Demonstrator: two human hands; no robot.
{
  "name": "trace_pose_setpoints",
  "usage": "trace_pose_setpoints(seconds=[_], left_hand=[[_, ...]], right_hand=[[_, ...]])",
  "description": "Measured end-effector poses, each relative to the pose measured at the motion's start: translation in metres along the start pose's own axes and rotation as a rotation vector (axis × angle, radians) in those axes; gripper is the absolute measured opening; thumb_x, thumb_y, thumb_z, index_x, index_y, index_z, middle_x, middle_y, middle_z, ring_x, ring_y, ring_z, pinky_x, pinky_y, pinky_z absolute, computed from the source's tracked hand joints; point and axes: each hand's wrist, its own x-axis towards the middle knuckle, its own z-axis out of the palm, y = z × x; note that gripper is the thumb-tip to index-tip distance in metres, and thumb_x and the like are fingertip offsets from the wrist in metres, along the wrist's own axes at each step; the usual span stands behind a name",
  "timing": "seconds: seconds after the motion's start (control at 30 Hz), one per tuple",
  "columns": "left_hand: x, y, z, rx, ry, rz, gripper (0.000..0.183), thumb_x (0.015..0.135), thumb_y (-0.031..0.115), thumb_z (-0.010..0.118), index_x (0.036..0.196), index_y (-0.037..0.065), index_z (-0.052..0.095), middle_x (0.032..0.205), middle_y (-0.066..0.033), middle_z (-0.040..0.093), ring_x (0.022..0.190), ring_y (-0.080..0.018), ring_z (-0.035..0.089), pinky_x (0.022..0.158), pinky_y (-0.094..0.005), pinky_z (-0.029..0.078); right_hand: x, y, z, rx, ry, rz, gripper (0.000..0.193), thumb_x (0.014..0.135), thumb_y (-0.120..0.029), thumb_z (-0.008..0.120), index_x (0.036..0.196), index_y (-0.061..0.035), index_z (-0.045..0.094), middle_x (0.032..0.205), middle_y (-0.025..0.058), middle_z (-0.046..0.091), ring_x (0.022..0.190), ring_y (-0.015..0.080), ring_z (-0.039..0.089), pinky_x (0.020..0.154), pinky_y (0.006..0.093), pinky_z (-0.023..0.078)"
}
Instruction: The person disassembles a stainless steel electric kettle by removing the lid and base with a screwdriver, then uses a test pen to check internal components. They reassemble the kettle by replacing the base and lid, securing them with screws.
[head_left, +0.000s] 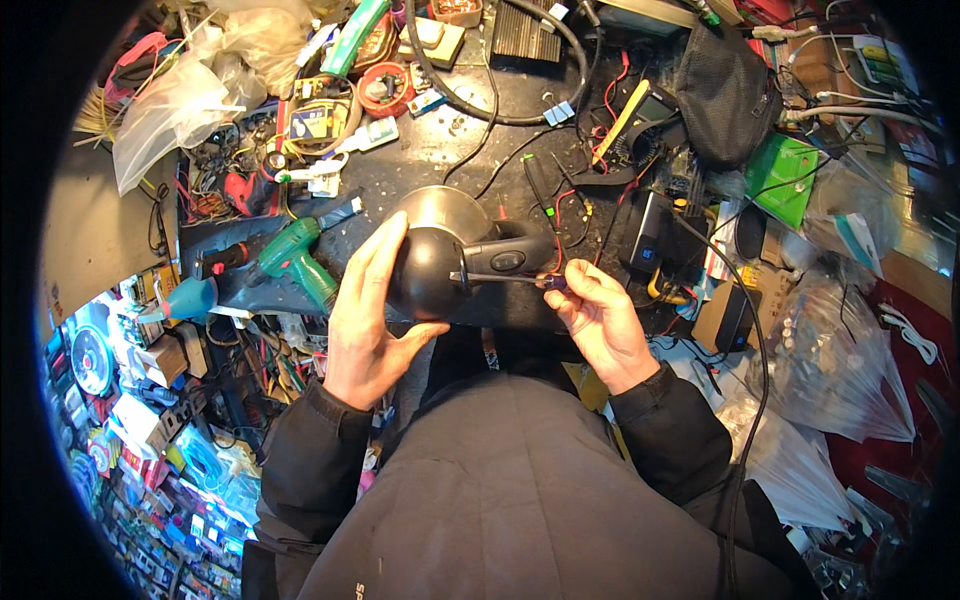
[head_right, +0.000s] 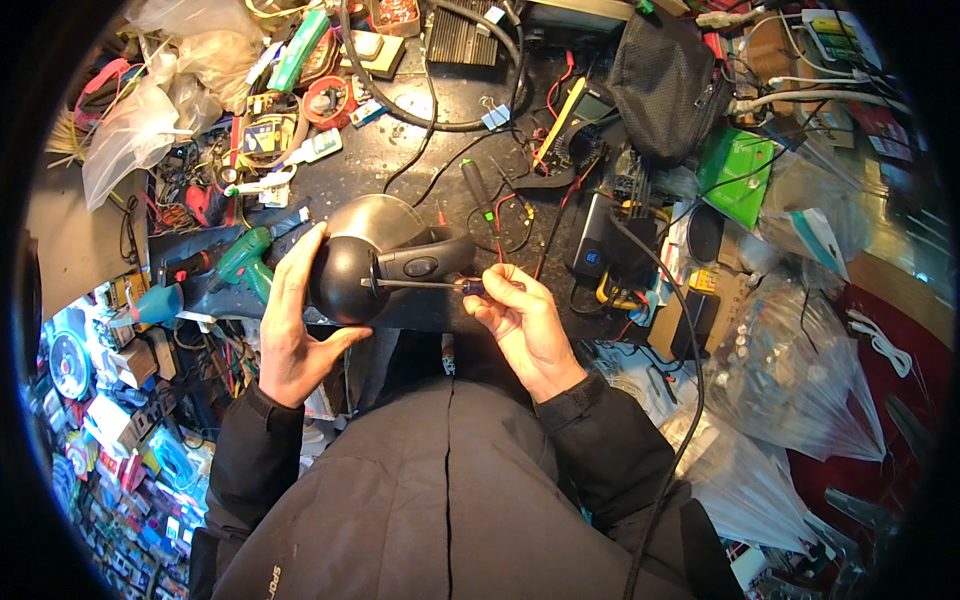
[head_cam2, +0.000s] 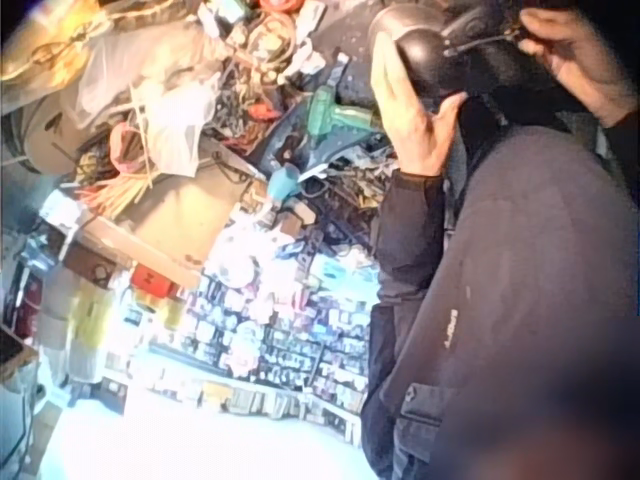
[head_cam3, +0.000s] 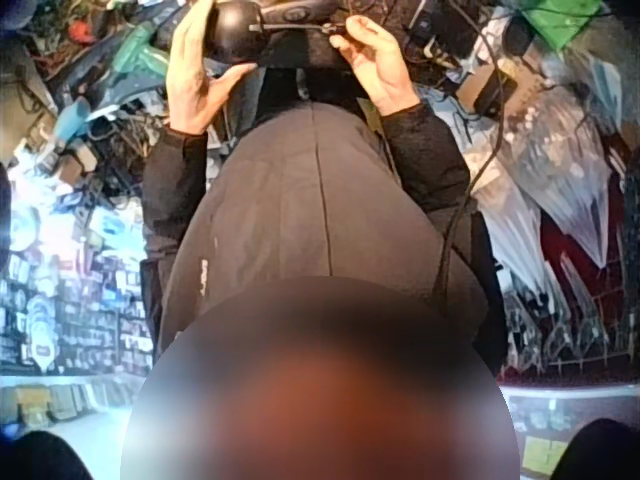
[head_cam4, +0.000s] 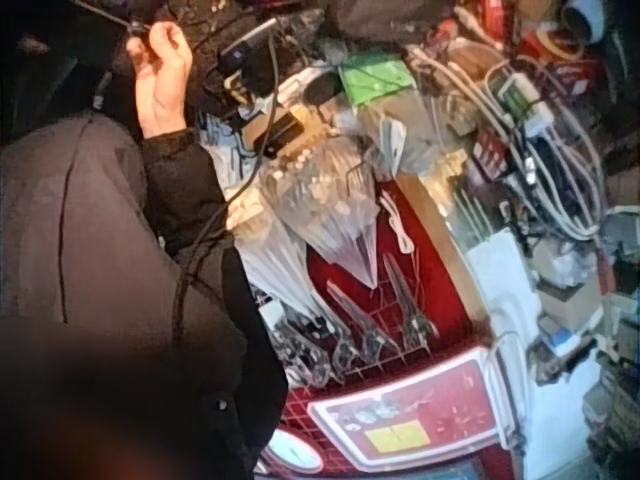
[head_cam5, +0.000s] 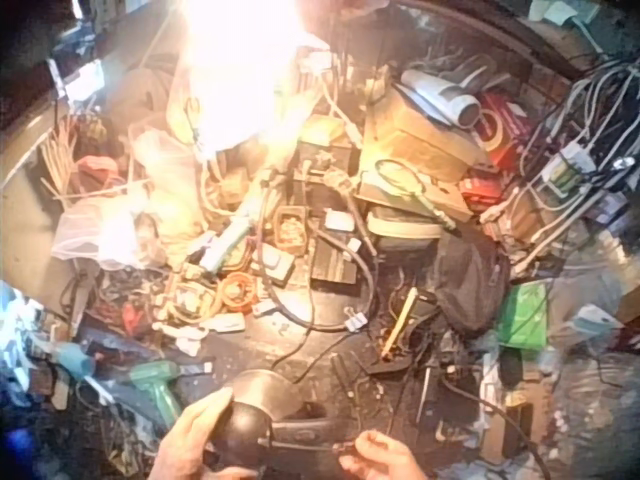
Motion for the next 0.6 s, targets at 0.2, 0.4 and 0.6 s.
trace_pose_setpoints(seconds=[0.2,0.4,0.6], left_hand=[[-0.016,-0.016,-0.003,-0.001,0.095,0.029,0.121,0.067,0.01,0.108,0.173,0.006,0.051,0.174,-0.0202,0.055,0.16,-0.0404,0.054,0.132,-0.0484,0.047],[-0.038,-0.031,-0.009,-0.201,0.148,-0.188,0.077,0.084,0.009,0.1,0.154,0.006,0.071,0.157,-0.0146,0.071,0.149,-0.0313,0.066,0.127,-0.0433,0.051],[-0.041,-0.041,0.006,-0.475,0.222,-0.315,0.035,0.101,-0.004,0.083,0.136,0.002,0.082,0.136,-0.012,0.082,0.125,-0.0239,0.077,0.11,-0.0381,0.059]], right_hand=[[0.015,0.022,-0.016,0.187,-0.044,0.059,0.023,0.116,-0.006,0.066,0.135,0.0048,0.071,0.128,0.0149,0.077,0.097,0.0221,0.074,0.088,0.0305,0.067],[0.015,0.025,-0.007,0.202,-0.069,0.091,0.02,0.115,-0.009,0.069,0.132,0.001,0.072,0.119,0.0163,0.081,0.094,0.0248,0.08,0.084,0.0283,0.068],[0.016,0.023,0.002,0.169,-0.144,0.098,0.023,0.113,-0.006,0.07,0.135,0.0012,0.074,0.127,0.0187,0.081,0.101,0.0251,0.08,0.091,0.0336,0.069]])
